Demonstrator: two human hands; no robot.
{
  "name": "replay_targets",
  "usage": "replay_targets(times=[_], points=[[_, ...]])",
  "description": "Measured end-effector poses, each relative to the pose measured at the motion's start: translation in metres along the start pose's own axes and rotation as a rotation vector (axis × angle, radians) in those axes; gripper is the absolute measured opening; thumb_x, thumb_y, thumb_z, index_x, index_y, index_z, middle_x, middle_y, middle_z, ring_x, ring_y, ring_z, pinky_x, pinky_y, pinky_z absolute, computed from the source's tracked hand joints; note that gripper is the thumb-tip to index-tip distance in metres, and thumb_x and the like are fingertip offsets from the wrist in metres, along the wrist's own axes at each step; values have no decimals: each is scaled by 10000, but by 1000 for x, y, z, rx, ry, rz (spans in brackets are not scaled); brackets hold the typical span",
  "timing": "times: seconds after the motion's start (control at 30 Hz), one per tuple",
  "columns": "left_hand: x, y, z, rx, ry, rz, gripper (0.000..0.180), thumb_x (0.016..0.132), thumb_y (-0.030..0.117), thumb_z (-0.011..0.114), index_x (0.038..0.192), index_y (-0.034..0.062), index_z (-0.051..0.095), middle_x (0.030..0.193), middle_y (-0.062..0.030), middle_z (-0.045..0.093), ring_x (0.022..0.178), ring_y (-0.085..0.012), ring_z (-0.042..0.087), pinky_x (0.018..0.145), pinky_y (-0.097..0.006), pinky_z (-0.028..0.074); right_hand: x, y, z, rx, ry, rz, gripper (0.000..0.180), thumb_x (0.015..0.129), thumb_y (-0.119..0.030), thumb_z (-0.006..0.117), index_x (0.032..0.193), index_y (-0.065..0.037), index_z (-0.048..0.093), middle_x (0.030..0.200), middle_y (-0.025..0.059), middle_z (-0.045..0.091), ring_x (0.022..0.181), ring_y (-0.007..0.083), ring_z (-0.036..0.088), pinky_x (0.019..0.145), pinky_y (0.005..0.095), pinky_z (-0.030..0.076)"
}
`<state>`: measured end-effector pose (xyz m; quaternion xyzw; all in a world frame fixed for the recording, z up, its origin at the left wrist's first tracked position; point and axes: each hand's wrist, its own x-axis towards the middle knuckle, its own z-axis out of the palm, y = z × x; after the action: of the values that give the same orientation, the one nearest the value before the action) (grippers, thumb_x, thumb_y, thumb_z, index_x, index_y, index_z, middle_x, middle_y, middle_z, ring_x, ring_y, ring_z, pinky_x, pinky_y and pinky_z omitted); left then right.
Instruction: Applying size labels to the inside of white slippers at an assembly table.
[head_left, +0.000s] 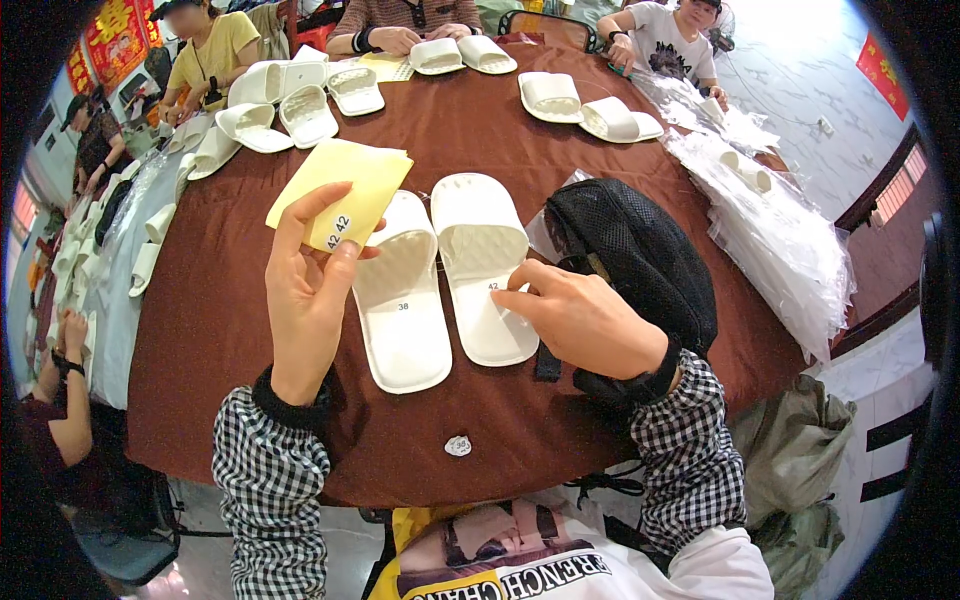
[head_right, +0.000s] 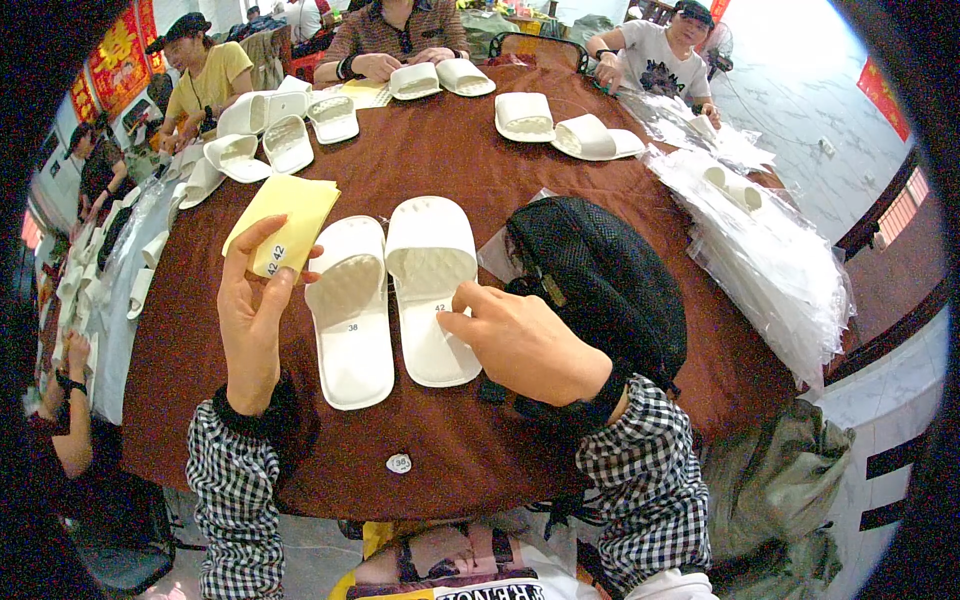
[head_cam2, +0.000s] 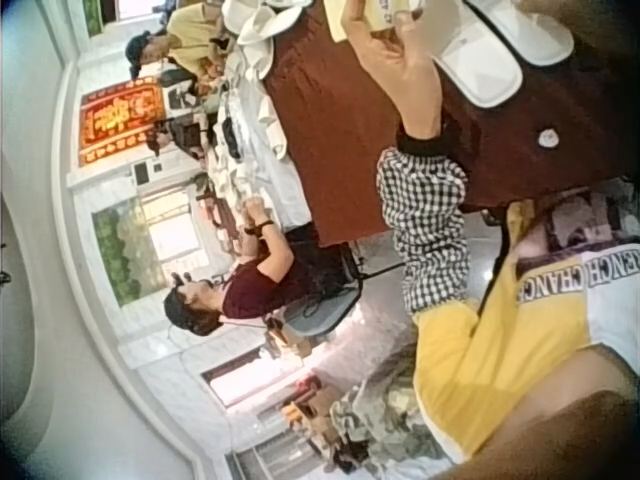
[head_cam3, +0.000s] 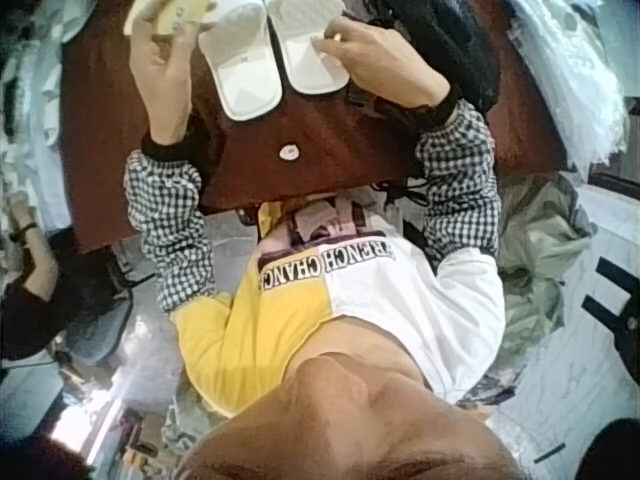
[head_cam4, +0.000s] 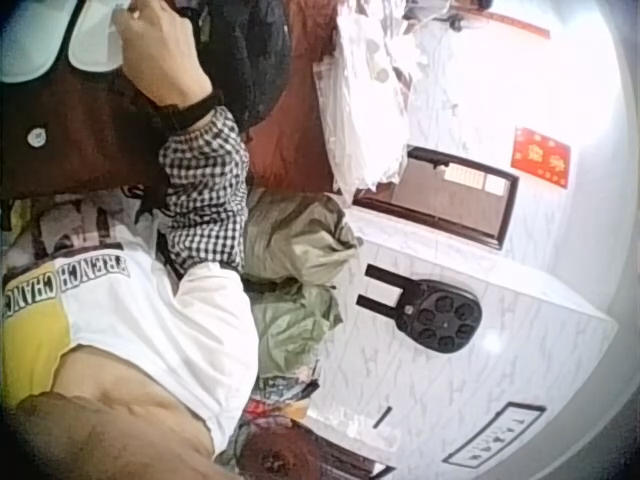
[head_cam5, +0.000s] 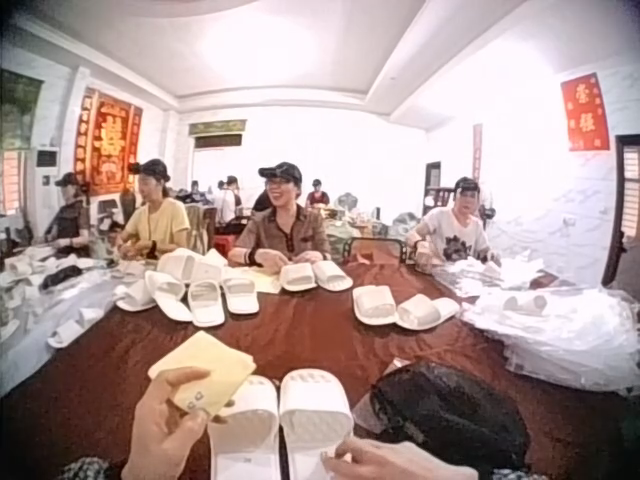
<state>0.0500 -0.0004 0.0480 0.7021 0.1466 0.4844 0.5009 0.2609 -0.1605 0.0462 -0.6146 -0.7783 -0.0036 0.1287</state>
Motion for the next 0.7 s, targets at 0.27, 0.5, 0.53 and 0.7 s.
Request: replay_targets(times=[0.27, 0.5, 0.53, 0.7], points=[[-1, -1, 1, 18, 8, -8, 417, 909, 2, 472, 1325, 33, 466, 1238, -152, 576, 1077, -224, 625, 868, -318, 512, 2, -5, 2, -5, 11, 30, 363, 765, 10, 585, 1127, 3, 582, 1035, 158, 556, 950, 317, 622, 742, 400, 552], [0, -2, -1, 6, -3, -15, 416, 912, 9, 474, 1327, 38, 463, 1236, -150, 577, 1082, -221, 622, 886, -326, 511, -3, 4, -4, 107, -29, 19, 440, 756, 39, 584, 1195, 10, 583, 1030, 147, 563, 881, 302, 635, 760, 360, 546], [0, -3, 0, 1, -3, -7, 415, 912, 8, 473, 1326, 37, 464, 1235, -149, 578, 1079, -222, 624, 887, -325, 511, -1, 5, -1, 98, -18, 39, 418, 760, 25, 584, 1178, 6, 576, 1033, 152, 556, 915, 304, 629, 754, 378, 550], [0, -1, -1, -36, -2, -16, 430, 883, -77, 468, 1305, 4, 470, 1230, -125, 549, 1072, -193, 606, 871, -321, 528, 1, -1, 5, 5, 29, 13, 381, 767, 21, 575, 1148, 6, 570, 1034, 154, 548, 955, 306, 619, 753, 398, 554]])
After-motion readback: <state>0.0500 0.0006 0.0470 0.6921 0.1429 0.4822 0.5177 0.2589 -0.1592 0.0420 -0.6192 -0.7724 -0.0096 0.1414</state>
